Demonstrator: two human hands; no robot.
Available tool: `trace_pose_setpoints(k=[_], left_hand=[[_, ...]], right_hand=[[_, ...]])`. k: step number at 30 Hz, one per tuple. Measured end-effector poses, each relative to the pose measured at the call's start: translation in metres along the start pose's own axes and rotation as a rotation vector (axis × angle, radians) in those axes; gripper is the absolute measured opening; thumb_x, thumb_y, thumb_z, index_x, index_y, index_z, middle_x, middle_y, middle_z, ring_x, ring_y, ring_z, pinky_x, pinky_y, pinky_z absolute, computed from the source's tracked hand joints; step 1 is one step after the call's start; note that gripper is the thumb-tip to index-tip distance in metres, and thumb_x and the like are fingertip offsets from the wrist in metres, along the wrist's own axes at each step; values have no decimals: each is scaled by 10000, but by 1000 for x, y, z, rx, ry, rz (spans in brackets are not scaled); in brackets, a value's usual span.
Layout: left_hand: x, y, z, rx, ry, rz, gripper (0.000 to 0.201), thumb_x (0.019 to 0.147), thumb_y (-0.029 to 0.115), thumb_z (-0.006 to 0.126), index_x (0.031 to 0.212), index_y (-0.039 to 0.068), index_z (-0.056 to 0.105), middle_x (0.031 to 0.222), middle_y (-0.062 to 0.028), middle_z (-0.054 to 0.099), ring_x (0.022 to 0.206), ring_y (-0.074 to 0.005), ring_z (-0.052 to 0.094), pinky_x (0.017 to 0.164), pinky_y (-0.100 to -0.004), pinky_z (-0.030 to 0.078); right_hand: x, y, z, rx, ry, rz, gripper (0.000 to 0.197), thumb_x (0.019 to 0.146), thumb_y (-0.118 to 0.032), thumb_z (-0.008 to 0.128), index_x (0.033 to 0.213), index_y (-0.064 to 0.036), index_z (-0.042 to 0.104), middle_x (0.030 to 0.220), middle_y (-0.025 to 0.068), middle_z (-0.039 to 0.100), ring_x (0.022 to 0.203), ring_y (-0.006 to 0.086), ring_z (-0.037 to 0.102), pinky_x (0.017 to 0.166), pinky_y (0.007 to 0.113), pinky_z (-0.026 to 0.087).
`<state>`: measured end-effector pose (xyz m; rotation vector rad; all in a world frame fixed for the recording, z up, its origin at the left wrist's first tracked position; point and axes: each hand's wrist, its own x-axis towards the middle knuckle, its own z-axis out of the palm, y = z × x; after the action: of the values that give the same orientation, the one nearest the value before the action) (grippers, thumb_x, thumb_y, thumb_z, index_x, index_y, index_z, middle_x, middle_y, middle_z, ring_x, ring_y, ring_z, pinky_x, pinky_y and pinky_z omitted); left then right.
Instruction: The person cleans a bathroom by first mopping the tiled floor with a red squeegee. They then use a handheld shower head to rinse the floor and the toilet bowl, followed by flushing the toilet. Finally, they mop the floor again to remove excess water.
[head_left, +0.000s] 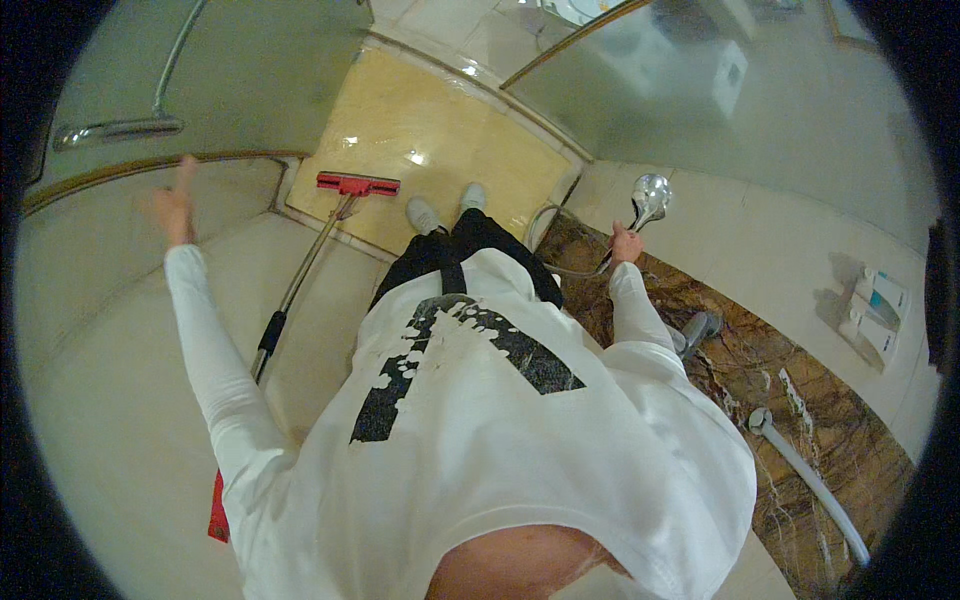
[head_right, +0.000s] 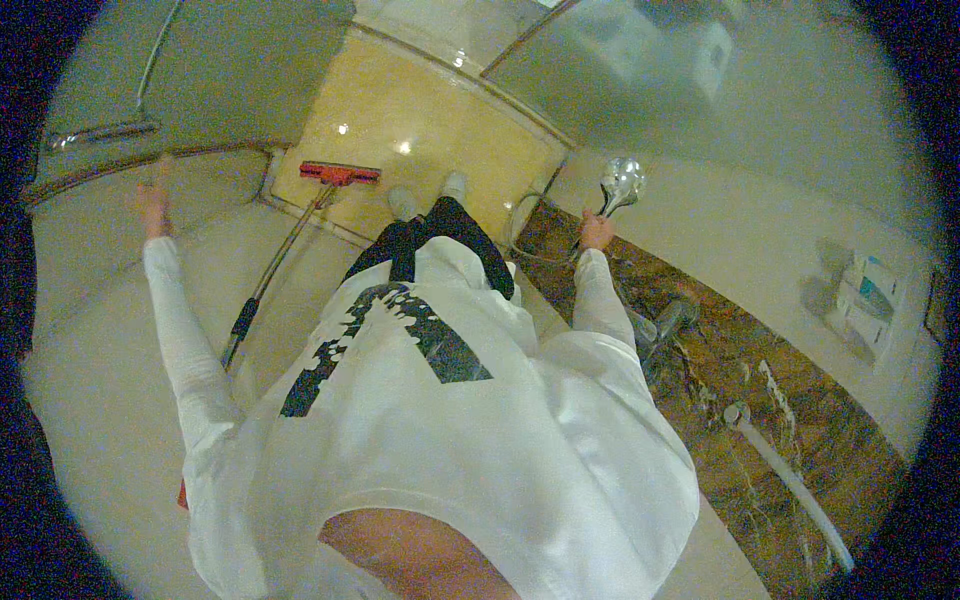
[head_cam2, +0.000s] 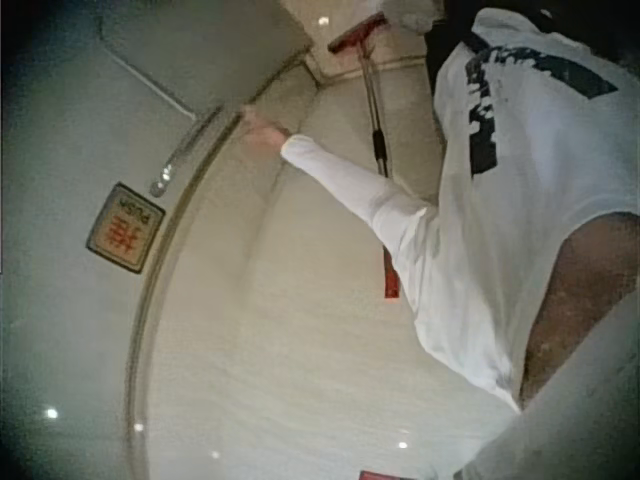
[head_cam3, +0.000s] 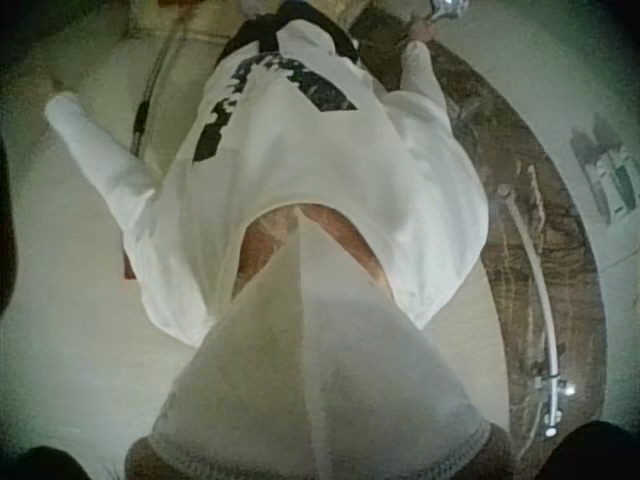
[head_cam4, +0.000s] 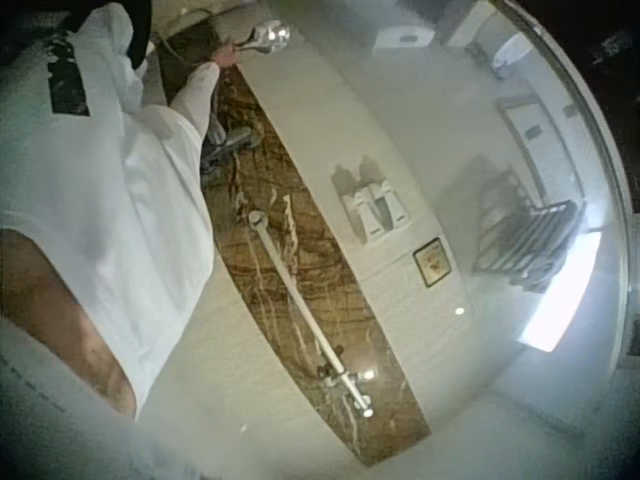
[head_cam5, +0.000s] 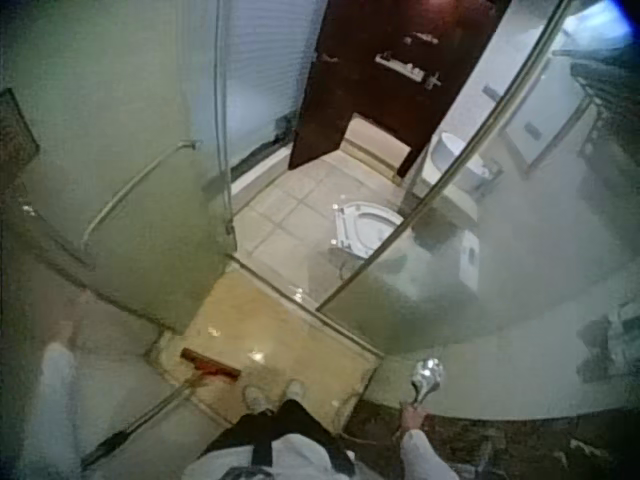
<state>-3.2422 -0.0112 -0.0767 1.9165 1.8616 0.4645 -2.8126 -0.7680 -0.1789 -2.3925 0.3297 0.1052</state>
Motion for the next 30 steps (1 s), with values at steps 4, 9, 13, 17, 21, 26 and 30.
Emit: trace_pose_setpoints(k=[4, 9, 13, 17, 21, 26, 30], left_hand=[[-21, -79, 34, 456, -795, 99, 1007, 669, 674, 660, 1278, -92, 420, 1305, -256, 469, 1208, -362, 466, 1016, -391, 356], [-123, -119, 20, 770, -1093, -60, 1023, 613, 718, 672, 1199, -103, 501, 1212, -247, 554, 1146, -364, 526, 957, -415, 430], [-229, -109, -30, 400, -1015, -359, 645, 753, 508, 643, 1098, -29, 546, 916, -194, 597, 776, -319, 591, 665, -442, 496], [-324, -88, -52, 111, -970, -668, 317, 849, 309, 589, 986, 25, 559, 648, -117, 554, 458, -244, 541, 397, -402, 452], [-360, -72, -44, 102, -1063, -586, 180, 841, 201, 585, 892, 38, 528, 571, -71, 505, 389, -194, 459, 334, -337, 362], [-398, -54, -37, 187, -968, -361, 245, 813, 138, 602, 1031, 31, 569, 588, -62, 504, 418, -183, 461, 361, -332, 366], [-419, -16, -2, 142, -870, -520, 419, 795, 149, 621, 1193, 38, 551, 615, -66, 537, 448, -184, 501, 385, -331, 387]], right_hand=[[-30, -41, 47, -24, -67, 16, 382, 770, -339, 710, 652, -5, 567, 543, 91, 563, 506, 179, 529, 517, 345, 425], [-29, -50, 52, -231, -132, -55, 322, 759, -278, 724, 669, -6, 577, 563, 84, 582, 534, 164, 543, 517, 317, 421], [-34, -76, 37, -10, -444, -213, 300, 754, -240, 725, 609, -29, 570, 571, 66, 575, 516, 160, 531, 497, 305, 404], [-47, -123, 18, 86, -721, -180, 310, 743, -251, 738, 639, -17, 564, 565, 58, 563, 510, 149, 520, 508, 294, 405], [-42, -164, 12, 12, -754, -428, 367, 743, -250, 744, 584, -50, 481, 576, 37, 532, 530, 125, 503, 522, 282, 407], [-10, -175, 24, 10, -739, -602, 404, 750, -165, 739, 573, -66, 389, 560, 6, 424, 540, 118, 391, 517, 300, 354], [18, -167, 39, -50, -669, -665, 389, 752, -171, 733, 605, -42, 396, 571, 20, 369, 568, 141, 348, 522, 321, 335]])
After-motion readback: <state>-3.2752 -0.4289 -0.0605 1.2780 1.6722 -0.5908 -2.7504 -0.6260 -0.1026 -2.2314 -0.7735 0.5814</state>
